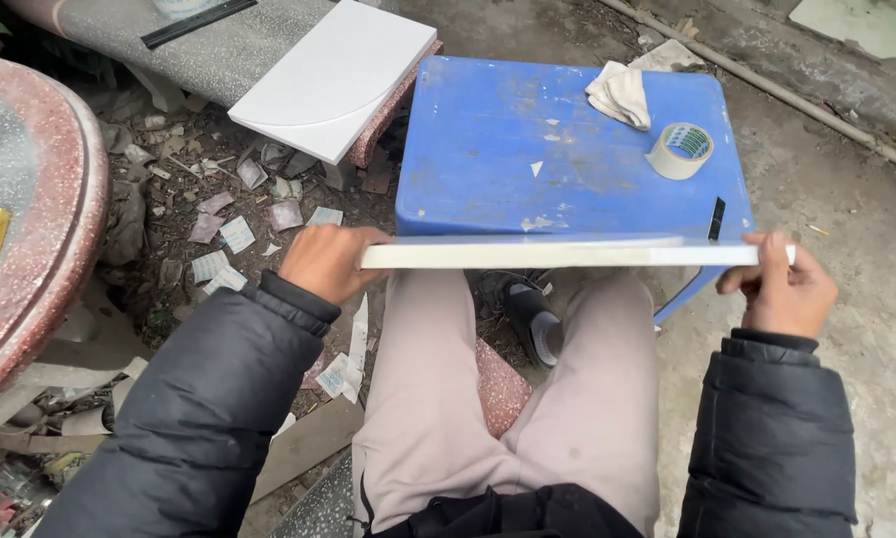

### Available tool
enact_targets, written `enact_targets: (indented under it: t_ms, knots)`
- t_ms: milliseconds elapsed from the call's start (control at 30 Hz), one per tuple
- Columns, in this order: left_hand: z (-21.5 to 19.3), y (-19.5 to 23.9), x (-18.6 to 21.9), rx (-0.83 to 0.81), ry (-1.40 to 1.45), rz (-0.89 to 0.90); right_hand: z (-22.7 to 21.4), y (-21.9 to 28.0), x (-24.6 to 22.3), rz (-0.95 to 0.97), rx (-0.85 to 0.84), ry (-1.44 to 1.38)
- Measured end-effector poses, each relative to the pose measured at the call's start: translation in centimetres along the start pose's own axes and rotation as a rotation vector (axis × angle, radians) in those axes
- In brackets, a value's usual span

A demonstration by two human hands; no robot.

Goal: The person uses a metal ruler to press the edge of a white board, then applies a strip of masking tape along the curved edge. They smooth the tape down and use the ruler to press the taped edge again.

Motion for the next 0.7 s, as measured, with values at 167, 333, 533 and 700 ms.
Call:
enact_targets:
  t_ms: [167, 333, 533, 700]
  knots:
    - [-2.9, 1.6, 2.6, 0.118, -0.016, 0.087, -1.5, 1.8, 2.0, -0.087, 0.129, 0.013]
    - [-5.7, 4.0, 5.3, 0.417, 0.089, 0.047, -3.7, 3.1, 8.6, 0.003, 0.268, -0.155]
    - [-9.8, 11.2, 10.6, 0.61, 0.386, 0.023, -7.3, 4.4, 4.5, -0.118, 0.357, -0.078]
    - [-10.0, 14.4, 13.6, 0.78, 0.885, 0.222, -7.1, 5.6, 0.3, -0.711, 0.46, 0.338]
Point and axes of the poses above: each hand's wrist, its own y-axis away from the middle knuckle, its own z-axis out of the palm, x = y × z, the point moved 9 cm from there along -y, towards the middle knuckle, and after that the axes turned 4 degrees about -x, right-handed, at the moved point
